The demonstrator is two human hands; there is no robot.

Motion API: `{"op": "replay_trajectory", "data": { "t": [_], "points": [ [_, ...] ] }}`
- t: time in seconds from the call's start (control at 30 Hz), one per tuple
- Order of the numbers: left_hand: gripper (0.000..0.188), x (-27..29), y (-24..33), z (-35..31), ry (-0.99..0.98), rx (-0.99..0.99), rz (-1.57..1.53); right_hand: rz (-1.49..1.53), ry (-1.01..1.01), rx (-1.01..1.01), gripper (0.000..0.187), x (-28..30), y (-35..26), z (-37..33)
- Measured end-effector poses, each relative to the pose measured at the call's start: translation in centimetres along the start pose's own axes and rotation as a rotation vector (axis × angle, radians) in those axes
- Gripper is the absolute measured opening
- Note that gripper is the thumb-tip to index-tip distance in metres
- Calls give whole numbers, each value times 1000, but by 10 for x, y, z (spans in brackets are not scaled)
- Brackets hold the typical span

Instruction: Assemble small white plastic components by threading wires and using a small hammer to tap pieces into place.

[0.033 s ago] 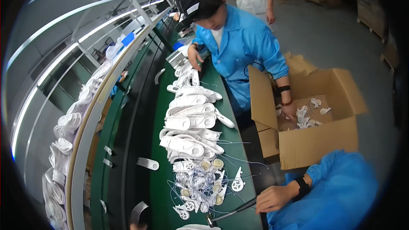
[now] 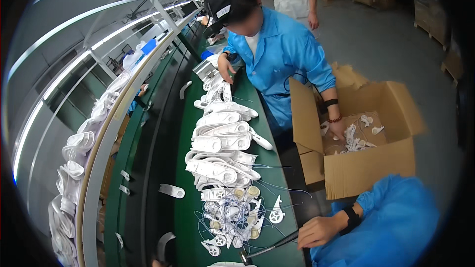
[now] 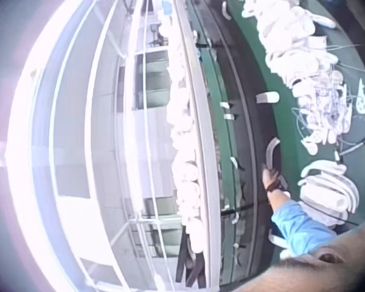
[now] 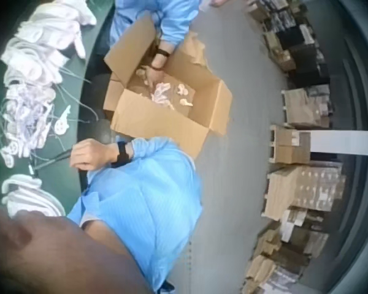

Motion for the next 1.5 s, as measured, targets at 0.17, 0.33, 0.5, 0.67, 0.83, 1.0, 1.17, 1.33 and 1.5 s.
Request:
{"op": "replay_trajectory", "data": {
  "t": [0.17, 0.33, 0.5, 0.67, 0.83, 1.0, 1.17, 1.33, 1.5],
  "points": [
    [48, 3, -17, -57, -239, 268, 223, -46, -50, -37, 15, -1, -2, -4],
    [59, 6, -11, -169, -468, 573, 409, 9, -163, 44, 16, -5, 7, 12],
    [37, 14, 15, -157, -282, 565, 365, -100, -111, 34, 17, -10, 5, 16],
    [21, 14, 9, -155, -145, 432, 563, -144, -188, 82, 21, -15, -1, 24],
    [13, 56, 86, -148, 95, 236, 488, -118, -196, 135, 23, -20, -5, 24],
    [17, 103, 162, -167, 269, 173, 304, -113, -184, 242, 24, -23, -9, 33],
    [28, 126, 232, -198, 227, 463, -98, -50, -154, 266, 20, -23, -7, 37],
    [40, 122, 227, -276, 189, 631, -277, 1, -156, 289, 18, -28, -7, 43],
    [43, 130, 256, -321, 141, 763, -150, 30, -162, 320, 18, -29, -7, 39]
  ]
}}
Point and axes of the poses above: each hand's wrist, its own z-axis towards the middle knuckle, its own x-axis out of the back of the hand, y = z × x, the point moved 4 cm from there along z, towards the middle knuckle, and after that the axes turned 15 degrees about -z, right-handed, at the moved point
